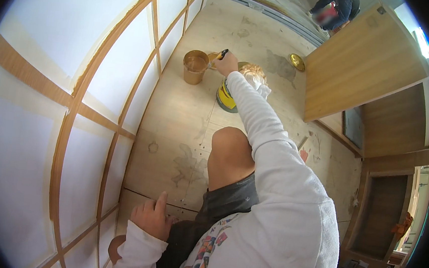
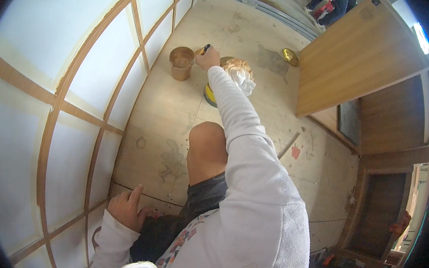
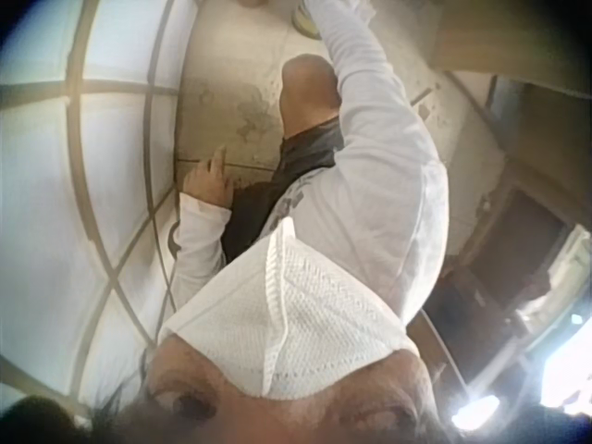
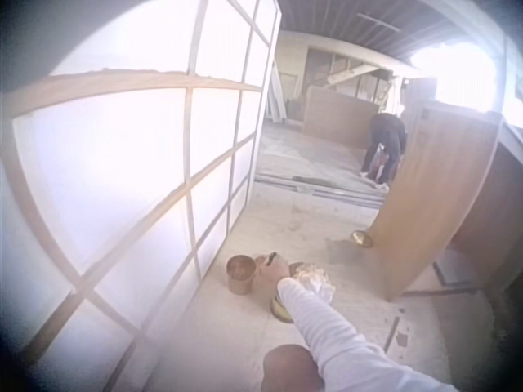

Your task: The recorder applies stain or paint to the thin wooden slats of a lattice-style furniture component or room divider using a small brush and a cloth.

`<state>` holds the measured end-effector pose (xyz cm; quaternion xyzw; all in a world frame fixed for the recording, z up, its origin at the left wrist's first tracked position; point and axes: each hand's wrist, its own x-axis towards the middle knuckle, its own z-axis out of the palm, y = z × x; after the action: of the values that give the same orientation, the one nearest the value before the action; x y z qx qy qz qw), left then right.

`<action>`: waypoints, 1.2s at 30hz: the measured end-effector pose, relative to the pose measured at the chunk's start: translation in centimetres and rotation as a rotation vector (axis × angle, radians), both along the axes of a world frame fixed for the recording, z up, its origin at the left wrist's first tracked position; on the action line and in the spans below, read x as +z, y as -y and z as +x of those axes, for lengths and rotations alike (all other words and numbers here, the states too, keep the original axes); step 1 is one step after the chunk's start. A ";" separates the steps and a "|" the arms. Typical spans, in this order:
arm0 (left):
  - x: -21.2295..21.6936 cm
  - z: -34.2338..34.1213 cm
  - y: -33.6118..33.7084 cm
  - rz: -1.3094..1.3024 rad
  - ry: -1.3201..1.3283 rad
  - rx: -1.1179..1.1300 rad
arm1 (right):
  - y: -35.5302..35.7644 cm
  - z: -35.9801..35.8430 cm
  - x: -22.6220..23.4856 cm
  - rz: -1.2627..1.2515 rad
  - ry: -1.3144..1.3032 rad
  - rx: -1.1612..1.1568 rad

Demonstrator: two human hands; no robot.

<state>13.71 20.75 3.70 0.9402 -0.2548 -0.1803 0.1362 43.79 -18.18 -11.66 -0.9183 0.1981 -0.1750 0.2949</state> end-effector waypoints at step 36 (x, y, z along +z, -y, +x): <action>-0.9 -0.9 -0.3 0.005 -0.182 0.026 | -35.9 -22.5 27.0 0.894 0.377 1.446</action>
<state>12.79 21.10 2.84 0.9235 -0.2286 -0.2639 0.1586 21.34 17.67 15.33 -0.5728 -0.4357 0.0002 0.6943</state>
